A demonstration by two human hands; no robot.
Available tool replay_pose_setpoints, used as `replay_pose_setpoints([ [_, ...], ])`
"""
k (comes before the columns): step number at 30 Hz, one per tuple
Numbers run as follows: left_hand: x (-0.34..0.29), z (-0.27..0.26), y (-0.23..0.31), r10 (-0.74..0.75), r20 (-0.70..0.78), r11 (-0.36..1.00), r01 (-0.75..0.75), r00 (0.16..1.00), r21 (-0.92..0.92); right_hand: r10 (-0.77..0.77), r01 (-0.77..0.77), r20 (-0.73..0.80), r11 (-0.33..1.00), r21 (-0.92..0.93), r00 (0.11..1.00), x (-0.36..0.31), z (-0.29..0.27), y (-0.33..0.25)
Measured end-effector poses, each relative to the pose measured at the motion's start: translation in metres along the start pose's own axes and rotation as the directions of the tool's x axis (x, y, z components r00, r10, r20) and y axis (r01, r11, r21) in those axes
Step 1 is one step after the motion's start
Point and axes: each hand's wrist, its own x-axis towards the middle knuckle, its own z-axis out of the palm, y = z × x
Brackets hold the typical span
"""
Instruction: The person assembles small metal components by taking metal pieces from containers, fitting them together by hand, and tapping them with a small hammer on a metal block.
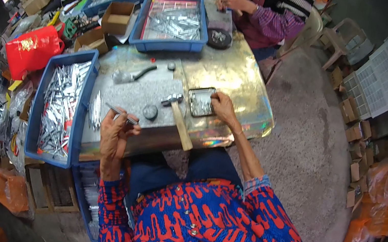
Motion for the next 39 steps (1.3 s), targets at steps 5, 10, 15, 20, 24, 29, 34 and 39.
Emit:
replay_pose_setpoints([
  [5, -0.007, 0.015, -0.023, -0.026, 0.088, 0.999, 0.029, 0.996, -0.036, -0.055, 0.055, 0.005, 0.998, -0.014, 0.998, 0.008, -0.002, 0.001],
  [10, -0.01, 0.011, -0.044, -0.047, 0.08, 0.993, 0.055, 0.996, -0.104, -0.068, 0.069, 0.018, 0.997, -0.046, 0.998, 0.004, 0.004, 0.0],
  [15, -0.016, 0.013, -0.049, -0.078, 0.083, 0.981, 0.091, 0.993, -0.173, -0.101, 0.107, 0.051, 0.987, -0.119, 0.994, -0.001, 0.01, -0.014],
  [20, -0.019, 0.018, -0.047, -0.063, 0.08, 0.983, 0.076, 0.995, -0.167, -0.133, 0.134, 0.021, 0.966, -0.22, 0.991, 0.004, 0.021, -0.012],
  [24, -0.02, 0.017, -0.046, -0.051, 0.077, 0.987, 0.062, 0.996, -0.151, -0.083, 0.073, -0.026, 0.959, -0.273, 0.996, 0.009, 0.03, -0.006],
  [29, -0.019, 0.018, -0.047, -0.027, 0.074, 0.993, 0.036, 0.997, -0.114, -0.001, -0.012, -0.041, 0.949, -0.315, 0.999, 0.014, 0.037, -0.003],
  [34, -0.019, 0.021, -0.046, -0.019, 0.086, 0.996, 0.026, 0.996, -0.084, 0.026, -0.035, -0.028, 0.925, -0.379, 0.999, 0.014, 0.038, -0.008],
  [39, -0.017, 0.026, -0.045, -0.015, 0.094, 1.0, 0.015, 0.995, 0.002, -0.24, 0.188, -0.039, 0.842, -0.505, 0.97, 0.009, 0.046, -0.011],
])
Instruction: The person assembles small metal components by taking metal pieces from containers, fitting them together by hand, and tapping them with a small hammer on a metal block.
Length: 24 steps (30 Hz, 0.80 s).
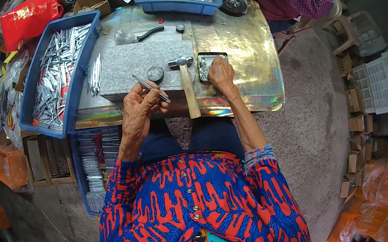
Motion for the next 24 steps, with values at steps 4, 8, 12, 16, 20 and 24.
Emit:
replay_pose_setpoints([
  [4, 0.003, 0.004, 0.001, 0.025, -0.003, 0.998, -0.025, 1.0, 0.058, -0.217, 0.215, 0.0, 0.967, -0.135, 0.976, -0.003, 0.0, -0.006],
  [8, 0.01, 0.006, -0.001, 0.019, 0.011, 0.999, -0.019, 1.0, 0.035, -0.028, 0.013, 0.181, 0.996, 0.083, 0.983, 0.005, -0.01, 0.01],
  [12, 0.02, 0.009, -0.004, -0.033, 0.028, 0.998, 0.034, 0.999, -0.048, 0.039, -0.084, 0.096, 0.848, 0.523, 0.995, 0.004, -0.012, 0.02],
  [16, 0.03, 0.007, -0.007, -0.074, 0.029, 0.993, 0.076, 0.997, -0.088, 0.192, -0.503, 0.465, 0.321, 0.803, 0.865, 0.0, -0.039, 0.002],
  [20, 0.038, 0.016, -0.01, -0.096, 0.046, 0.99, 0.1, 0.994, -0.101, 0.172, -0.48, 0.481, -0.049, 0.876, 0.86, -0.002, -0.035, 0.017],
  [24, 0.04, 0.022, -0.009, -0.073, 0.089, 0.989, 0.084, 0.993, -0.122, 0.158, -0.448, 0.482, -0.205, 0.87, 0.862, -0.003, -0.04, 0.013],
])
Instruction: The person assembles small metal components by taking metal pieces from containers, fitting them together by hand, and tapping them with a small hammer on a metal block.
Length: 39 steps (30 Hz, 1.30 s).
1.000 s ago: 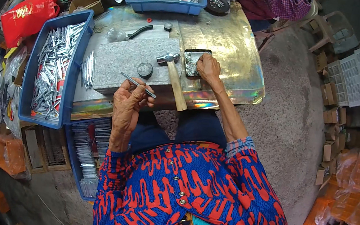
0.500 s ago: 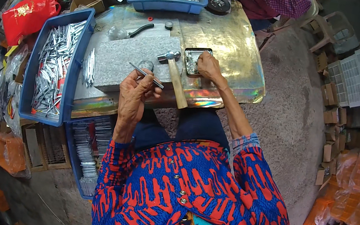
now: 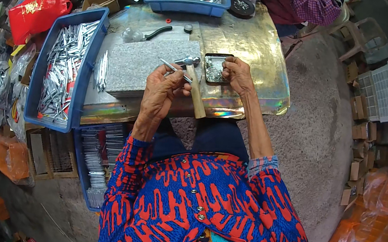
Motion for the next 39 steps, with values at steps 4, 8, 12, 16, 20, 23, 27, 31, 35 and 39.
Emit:
replay_pose_setpoints([
  [4, 0.002, 0.001, -0.001, 0.01, -0.043, 0.999, -0.012, 0.999, -0.032, -0.018, 0.015, 0.062, 0.999, 0.042, 0.998, -0.011, 0.022, -0.01],
  [8, 0.003, 0.002, -0.002, 0.071, -0.078, 0.991, -0.079, 0.994, -0.11, -0.045, 0.023, 0.215, 0.994, 0.105, 0.976, -0.046, 0.082, -0.032],
  [12, 0.002, -0.002, -0.002, 0.04, -0.079, 0.983, -0.054, 0.996, -0.178, -0.077, 0.092, 0.309, 0.995, -0.035, 0.948, -0.075, 0.123, -0.036],
  [16, -0.002, -0.004, 0.002, -0.016, -0.049, 0.97, 0.004, 0.999, -0.244, -0.12, 0.158, 0.281, 0.98, -0.118, 0.952, -0.08, 0.136, -0.03],
  [20, -0.005, -0.004, 0.004, -0.011, -0.047, 0.965, -0.002, 0.999, -0.261, -0.138, 0.189, 0.275, 0.967, -0.169, 0.951, -0.085, 0.142, -0.032],
  [23, -0.007, -0.003, 0.002, 0.0, -0.063, 0.97, -0.015, 0.998, -0.242, -0.163, 0.233, 0.273, 0.94, -0.248, 0.948, -0.087, 0.141, -0.032],
  [27, -0.006, -0.004, -0.002, 0.001, -0.08, 0.971, -0.02, 0.997, -0.237, -0.196, 0.281, 0.28, 0.909, -0.309, 0.94, -0.089, 0.141, -0.031],
  [31, -0.006, -0.003, -0.004, -0.017, -0.091, 0.967, -0.007, 0.996, -0.257, -0.207, 0.299, 0.28, 0.89, -0.343, 0.937, -0.094, 0.143, -0.035],
  [35, -0.007, -0.004, -0.004, -0.01, -0.085, 0.968, -0.012, 0.996, -0.25, -0.212, 0.314, 0.267, 0.845, -0.433, 0.94, -0.095, 0.145, -0.036],
  [39, -0.008, -0.004, -0.005, 0.027, -0.114, 0.975, -0.052, 0.993, -0.217, -0.248, 0.356, 0.282, 0.819, -0.45, 0.927, -0.094, 0.145, -0.032],
])
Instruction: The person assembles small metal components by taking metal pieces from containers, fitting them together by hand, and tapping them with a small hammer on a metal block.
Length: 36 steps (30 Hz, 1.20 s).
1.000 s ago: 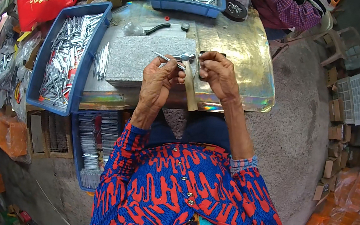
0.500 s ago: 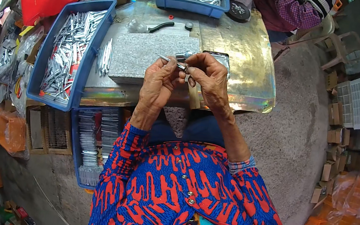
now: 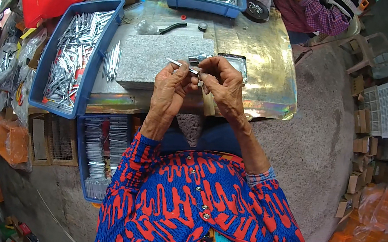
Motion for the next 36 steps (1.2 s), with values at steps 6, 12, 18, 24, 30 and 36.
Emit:
replay_pose_setpoints([
  [6, -0.009, 0.015, 0.002, 0.322, 0.03, 0.902, -0.316, 0.946, 0.295, -0.185, 0.179, -0.003, 0.956, -0.234, 0.983, -0.003, 0.007, 0.006],
  [12, -0.008, 0.005, 0.003, 0.288, 0.012, 0.932, -0.283, 0.958, 0.227, -0.094, 0.089, -0.033, 0.99, -0.113, 0.995, -0.005, 0.011, 0.012],
  [18, -0.011, 0.005, 0.006, 0.353, 0.052, 0.872, -0.348, 0.934, 0.345, -0.225, 0.234, 0.066, 0.911, -0.34, 0.972, -0.008, 0.012, 0.01],
  [24, -0.01, -0.001, 0.005, 0.327, 0.022, 0.889, -0.316, 0.945, 0.332, -0.238, 0.225, -0.038, 0.951, -0.211, 0.97, -0.004, 0.018, 0.029],
  [30, -0.007, -0.003, 0.015, 0.358, 0.056, 0.754, -0.324, 0.932, 0.571, -0.272, 0.226, -0.1, 0.915, -0.333, 0.957, -0.002, 0.03, 0.04],
  [36, 0.006, -0.016, 0.024, 0.397, 0.058, 0.703, -0.344, 0.916, 0.623, -0.105, 0.094, -0.074, 0.986, -0.139, 0.992, 0.004, 0.033, 0.042],
])
